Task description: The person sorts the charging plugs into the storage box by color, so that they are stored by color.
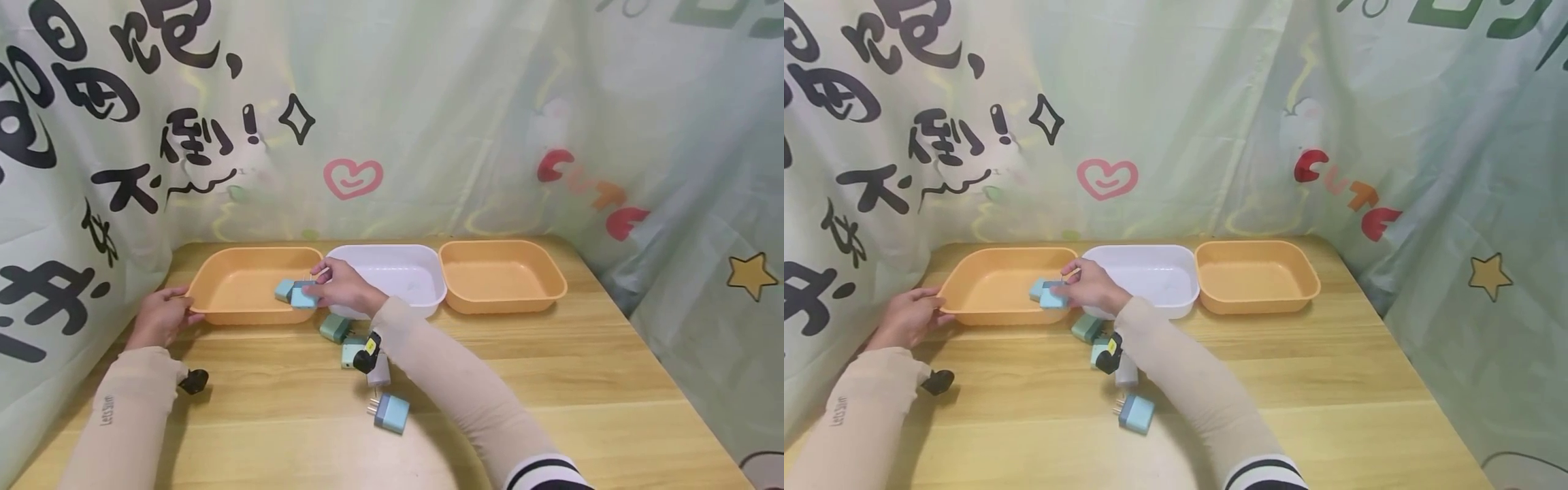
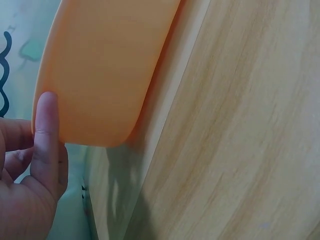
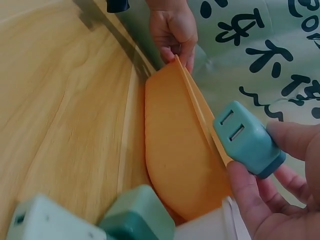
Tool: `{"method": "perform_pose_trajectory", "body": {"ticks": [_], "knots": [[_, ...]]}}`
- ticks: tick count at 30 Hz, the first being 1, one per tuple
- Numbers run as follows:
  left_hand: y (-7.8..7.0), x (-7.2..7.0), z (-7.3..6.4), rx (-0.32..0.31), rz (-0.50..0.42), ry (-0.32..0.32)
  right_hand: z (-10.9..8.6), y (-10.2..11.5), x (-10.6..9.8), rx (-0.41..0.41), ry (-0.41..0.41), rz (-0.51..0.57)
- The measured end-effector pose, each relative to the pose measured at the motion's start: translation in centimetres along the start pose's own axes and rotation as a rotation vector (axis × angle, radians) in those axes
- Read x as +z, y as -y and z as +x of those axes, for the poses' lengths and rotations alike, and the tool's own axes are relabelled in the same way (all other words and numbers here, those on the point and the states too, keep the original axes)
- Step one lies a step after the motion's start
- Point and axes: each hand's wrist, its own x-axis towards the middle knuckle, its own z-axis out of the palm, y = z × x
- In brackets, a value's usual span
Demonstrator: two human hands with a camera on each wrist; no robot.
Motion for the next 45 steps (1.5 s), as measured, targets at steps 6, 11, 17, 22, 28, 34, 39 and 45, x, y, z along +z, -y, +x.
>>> {"method": "perform_pose_trajectory", "body": {"ticks": [6, 11, 17, 22, 28, 34, 39, 45], "knots": [[0.0, -0.1, 0.0, 0.001, 0.003, 0.005, 1.0, 0.3, 1.4, 0.006, -0.036, 0.038], [0.0, -0.1, 0.0, 0.001, 0.013, -0.002, 1.9, 0.7, 2.7, 0.009, -0.085, 0.054], [-0.2, -0.2, 0.0, 0.004, 0.025, -0.001, 2.6, 1.2, 4.0, -0.004, -0.121, -0.010], [-0.3, -0.2, 0.0, -0.007, 0.013, 0.000, 3.2, 1.5, 4.7, -0.022, -0.145, -0.105], [-0.1, 0.0, 0.1, -0.030, -0.009, -0.005, 3.9, 1.5, 5.4, 0.004, -0.126, -0.240], [0.1, -0.1, 0.1, -0.015, -0.015, 0.001, 4.3, 1.9, 5.8, 0.001, -0.161, -0.507], [0.0, -0.2, -0.1, -0.013, 0.001, 0.006, 4.6, 2.3, 6.6, 0.069, -0.193, -0.584], [-0.1, -0.1, -0.2, -0.011, -0.012, -0.013, 5.0, 2.0, 7.3, 0.087, -0.166, -0.687]]}}
